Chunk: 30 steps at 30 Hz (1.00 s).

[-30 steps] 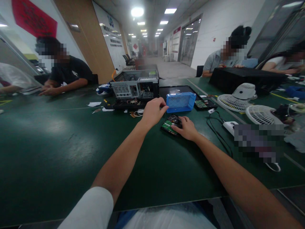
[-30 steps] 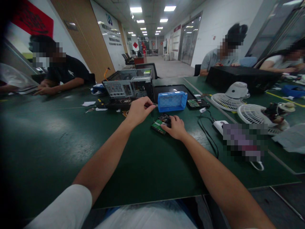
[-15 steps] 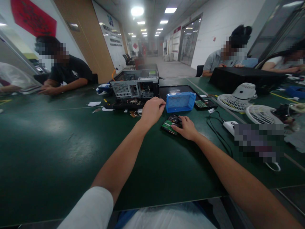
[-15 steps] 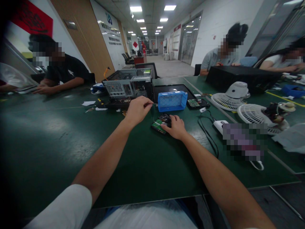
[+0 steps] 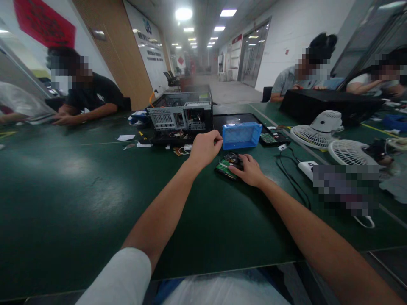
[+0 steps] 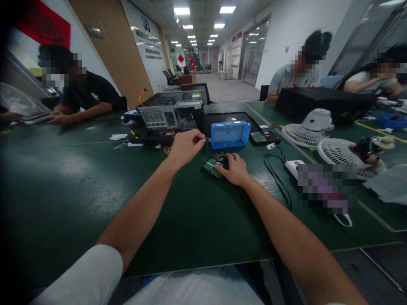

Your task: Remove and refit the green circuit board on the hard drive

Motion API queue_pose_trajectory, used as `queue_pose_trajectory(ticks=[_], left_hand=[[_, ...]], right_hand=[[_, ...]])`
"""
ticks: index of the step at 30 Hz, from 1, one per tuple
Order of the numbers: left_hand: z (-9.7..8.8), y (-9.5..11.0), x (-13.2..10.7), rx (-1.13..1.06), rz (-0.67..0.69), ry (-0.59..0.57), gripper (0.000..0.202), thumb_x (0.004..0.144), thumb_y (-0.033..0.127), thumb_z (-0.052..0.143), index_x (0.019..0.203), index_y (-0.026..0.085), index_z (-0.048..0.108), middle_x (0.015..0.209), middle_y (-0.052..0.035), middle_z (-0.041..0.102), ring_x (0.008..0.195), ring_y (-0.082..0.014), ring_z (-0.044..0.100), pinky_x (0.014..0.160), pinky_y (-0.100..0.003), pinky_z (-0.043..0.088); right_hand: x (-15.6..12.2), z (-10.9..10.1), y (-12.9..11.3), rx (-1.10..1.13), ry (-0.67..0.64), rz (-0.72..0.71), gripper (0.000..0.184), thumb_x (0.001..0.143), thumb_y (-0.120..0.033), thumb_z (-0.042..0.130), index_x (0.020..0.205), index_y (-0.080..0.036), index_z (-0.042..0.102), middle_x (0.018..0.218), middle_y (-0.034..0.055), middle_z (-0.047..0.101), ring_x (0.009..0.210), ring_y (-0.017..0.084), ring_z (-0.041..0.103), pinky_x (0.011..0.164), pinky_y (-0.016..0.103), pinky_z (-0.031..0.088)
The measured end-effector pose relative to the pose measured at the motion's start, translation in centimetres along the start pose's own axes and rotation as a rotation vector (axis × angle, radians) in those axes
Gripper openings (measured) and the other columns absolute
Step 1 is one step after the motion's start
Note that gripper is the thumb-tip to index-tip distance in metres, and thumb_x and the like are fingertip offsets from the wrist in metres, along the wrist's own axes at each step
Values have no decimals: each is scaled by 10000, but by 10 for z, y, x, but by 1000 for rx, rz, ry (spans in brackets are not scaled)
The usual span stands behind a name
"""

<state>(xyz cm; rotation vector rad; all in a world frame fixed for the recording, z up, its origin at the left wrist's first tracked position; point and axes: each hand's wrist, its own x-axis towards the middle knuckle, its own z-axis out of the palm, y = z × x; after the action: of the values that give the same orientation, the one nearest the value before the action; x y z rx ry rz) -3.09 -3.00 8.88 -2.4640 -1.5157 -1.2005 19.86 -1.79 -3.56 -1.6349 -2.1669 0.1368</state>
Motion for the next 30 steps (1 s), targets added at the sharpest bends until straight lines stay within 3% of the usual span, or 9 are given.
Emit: queue_pose_trajectory(ticks=[11, 21, 30], left_hand=[[3, -1, 1, 31, -20, 45, 185, 882, 322, 705, 775, 188, 636, 877, -54, 720, 833, -207, 644, 796, -337, 470], [6, 0, 0, -75, 30, 42, 78, 873, 229, 673, 850, 173, 624, 885, -56, 675, 827, -188, 631, 780, -317, 509], [9, -3, 1, -42, 39, 47, 51, 872, 209, 670, 904, 171, 659, 938, -64, 684, 888, -193, 648, 831, -326, 537]], right_hand=[[0, 1, 2, 11, 8, -6, 849, 884, -762, 465, 1485, -163, 453, 1465, 194, 475, 1342, 371, 474, 1123, 493, 353], [0, 2, 2, -4, 8, 3, 841, 885, -765, 459, 1487, -178, 455, 1473, 193, 466, 1344, 376, 470, 1129, 502, 339], [0, 1, 1, -1, -2, 3, 845, 885, -757, 469, 1484, -162, 463, 1468, 206, 464, 1341, 379, 469, 1129, 511, 336]])
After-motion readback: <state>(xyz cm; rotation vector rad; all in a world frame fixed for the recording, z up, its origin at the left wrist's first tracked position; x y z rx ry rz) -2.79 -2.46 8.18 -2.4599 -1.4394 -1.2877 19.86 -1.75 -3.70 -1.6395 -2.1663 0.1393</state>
